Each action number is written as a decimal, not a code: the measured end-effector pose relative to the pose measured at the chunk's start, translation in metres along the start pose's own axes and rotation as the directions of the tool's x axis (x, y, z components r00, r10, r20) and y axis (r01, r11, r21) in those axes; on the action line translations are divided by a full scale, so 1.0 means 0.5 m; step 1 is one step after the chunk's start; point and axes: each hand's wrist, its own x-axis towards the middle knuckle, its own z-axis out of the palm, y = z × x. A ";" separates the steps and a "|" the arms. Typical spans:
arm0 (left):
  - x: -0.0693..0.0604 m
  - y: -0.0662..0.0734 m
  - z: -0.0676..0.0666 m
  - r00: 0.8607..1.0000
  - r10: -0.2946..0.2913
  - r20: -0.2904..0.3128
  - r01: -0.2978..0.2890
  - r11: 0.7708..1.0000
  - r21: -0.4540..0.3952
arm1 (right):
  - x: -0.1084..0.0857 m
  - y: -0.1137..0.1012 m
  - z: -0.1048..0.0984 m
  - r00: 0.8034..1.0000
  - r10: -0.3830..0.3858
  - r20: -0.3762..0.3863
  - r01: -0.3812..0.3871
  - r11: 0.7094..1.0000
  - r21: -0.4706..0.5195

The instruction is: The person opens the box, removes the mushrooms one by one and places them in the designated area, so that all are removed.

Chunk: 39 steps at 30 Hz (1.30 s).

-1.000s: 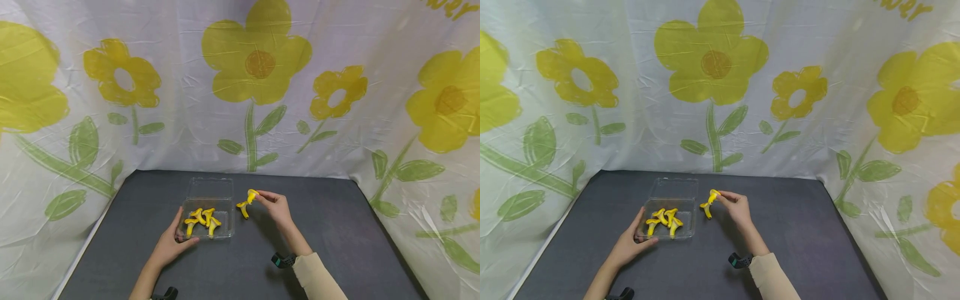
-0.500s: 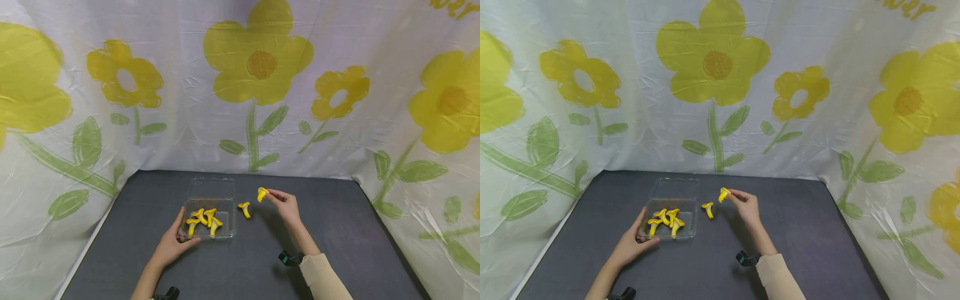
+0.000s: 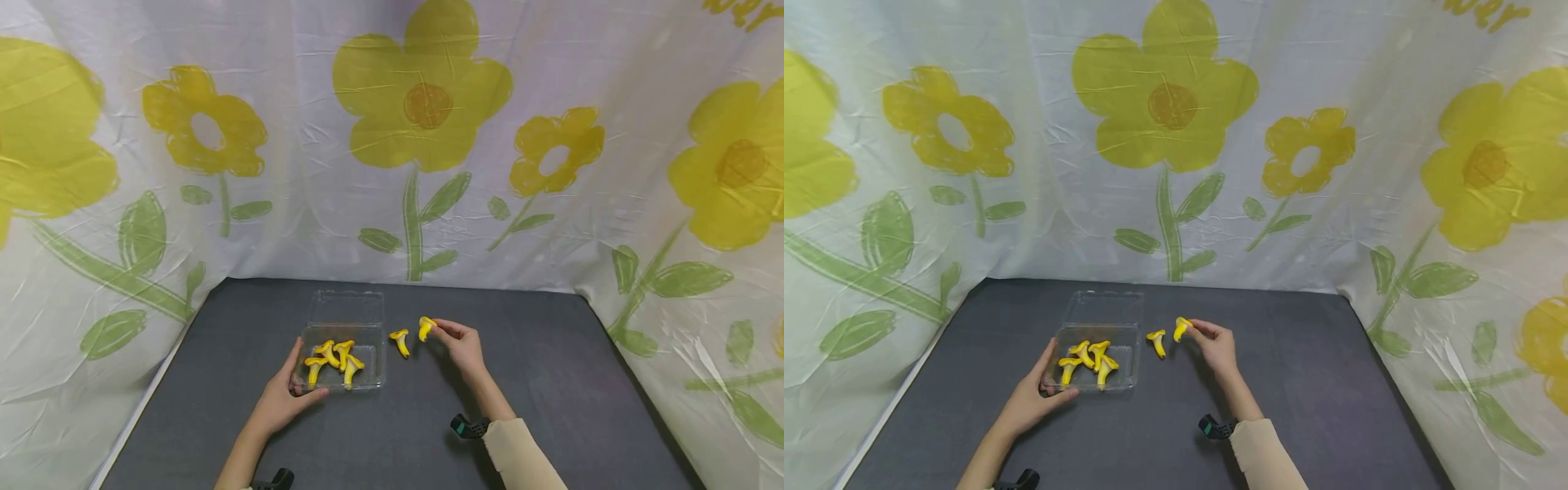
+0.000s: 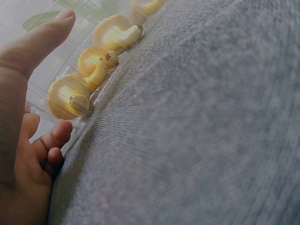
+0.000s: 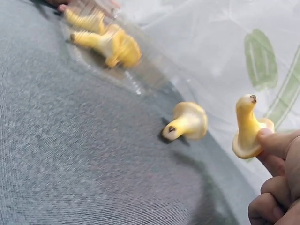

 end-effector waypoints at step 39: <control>-0.003 0.002 0.001 1.000 -0.004 -0.007 0.004 1.000 0.006 | -0.016 0.055 0.033 0.965 -0.238 0.112 0.262 0.909 -0.325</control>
